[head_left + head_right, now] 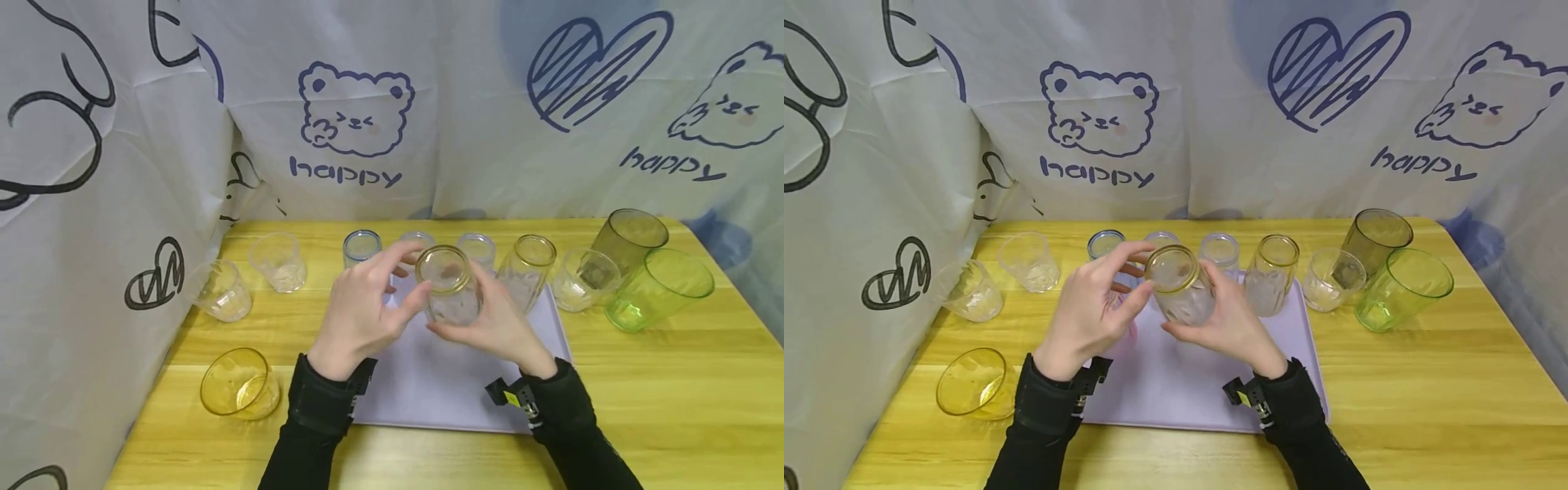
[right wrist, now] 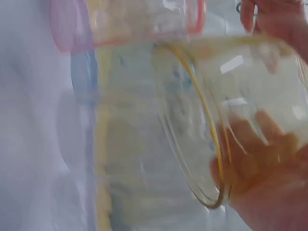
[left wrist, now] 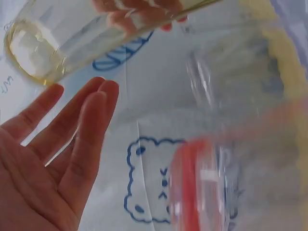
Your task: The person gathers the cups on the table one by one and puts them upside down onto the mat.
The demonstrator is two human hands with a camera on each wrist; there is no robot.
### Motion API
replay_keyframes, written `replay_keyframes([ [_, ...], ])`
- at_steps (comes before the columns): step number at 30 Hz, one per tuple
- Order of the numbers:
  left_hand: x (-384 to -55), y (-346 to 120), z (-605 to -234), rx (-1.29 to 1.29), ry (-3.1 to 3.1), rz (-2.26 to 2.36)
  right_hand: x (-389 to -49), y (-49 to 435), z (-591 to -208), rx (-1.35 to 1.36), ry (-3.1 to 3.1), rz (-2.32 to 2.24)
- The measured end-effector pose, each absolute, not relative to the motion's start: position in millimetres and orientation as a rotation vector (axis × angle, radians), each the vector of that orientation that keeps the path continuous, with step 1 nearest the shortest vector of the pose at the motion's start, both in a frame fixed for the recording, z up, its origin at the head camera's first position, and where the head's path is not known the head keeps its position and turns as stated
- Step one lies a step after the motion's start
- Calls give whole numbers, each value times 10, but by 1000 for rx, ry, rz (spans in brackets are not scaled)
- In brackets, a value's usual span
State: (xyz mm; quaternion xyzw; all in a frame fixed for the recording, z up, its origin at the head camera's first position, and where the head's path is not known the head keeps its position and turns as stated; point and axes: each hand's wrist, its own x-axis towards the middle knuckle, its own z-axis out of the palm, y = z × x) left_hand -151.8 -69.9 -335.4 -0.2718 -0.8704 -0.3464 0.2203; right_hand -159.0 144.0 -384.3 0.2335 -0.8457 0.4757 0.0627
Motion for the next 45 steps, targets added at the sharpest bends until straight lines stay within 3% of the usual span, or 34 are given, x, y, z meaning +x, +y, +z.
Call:
replay_keyframes([
  [20, -1515, -1265, -3488, -526, -2744, -659, -1569, 1011, -4165, 458, -2345, 1898],
  [45, -1544, -1247, -3509, -551, -2784, -627, -1552, 902, -4325, 343, -2638, 1713],
])
